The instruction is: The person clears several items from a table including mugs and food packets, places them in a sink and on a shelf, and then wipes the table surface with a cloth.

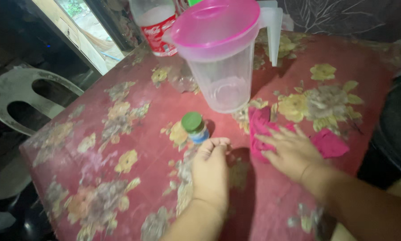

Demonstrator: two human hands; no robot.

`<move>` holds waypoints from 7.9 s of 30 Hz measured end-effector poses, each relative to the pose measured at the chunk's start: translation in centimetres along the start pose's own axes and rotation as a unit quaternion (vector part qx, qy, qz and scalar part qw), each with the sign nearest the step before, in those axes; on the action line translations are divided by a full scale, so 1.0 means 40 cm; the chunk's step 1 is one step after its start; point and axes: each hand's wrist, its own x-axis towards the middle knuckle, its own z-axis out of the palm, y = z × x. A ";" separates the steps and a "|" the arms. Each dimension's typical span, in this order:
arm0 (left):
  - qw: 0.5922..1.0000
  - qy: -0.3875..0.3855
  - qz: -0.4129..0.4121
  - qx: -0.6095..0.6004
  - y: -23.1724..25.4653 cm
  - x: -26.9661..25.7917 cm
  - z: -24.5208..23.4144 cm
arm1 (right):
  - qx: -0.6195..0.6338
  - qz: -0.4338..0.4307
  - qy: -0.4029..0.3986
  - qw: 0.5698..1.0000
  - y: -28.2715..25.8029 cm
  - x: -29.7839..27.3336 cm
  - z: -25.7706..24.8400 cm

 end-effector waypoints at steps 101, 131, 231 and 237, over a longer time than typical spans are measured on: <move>0.695 0.242 -0.043 0.675 0.959 -0.075 -0.417 | 0.805 0.031 -0.082 0.586 -0.948 0.090 -0.394; 0.838 0.084 -0.047 0.537 0.705 0.678 -0.745 | 0.262 0.313 -0.157 0.899 -0.835 0.774 0.206; 0.532 -0.419 0.050 0.734 0.116 1.597 -0.946 | 0.366 0.417 -0.191 0.810 -0.940 1.200 0.270; 0.517 -0.540 -0.061 0.662 0.271 1.245 -0.832 | 0.271 0.415 -0.253 0.831 -0.943 1.079 0.281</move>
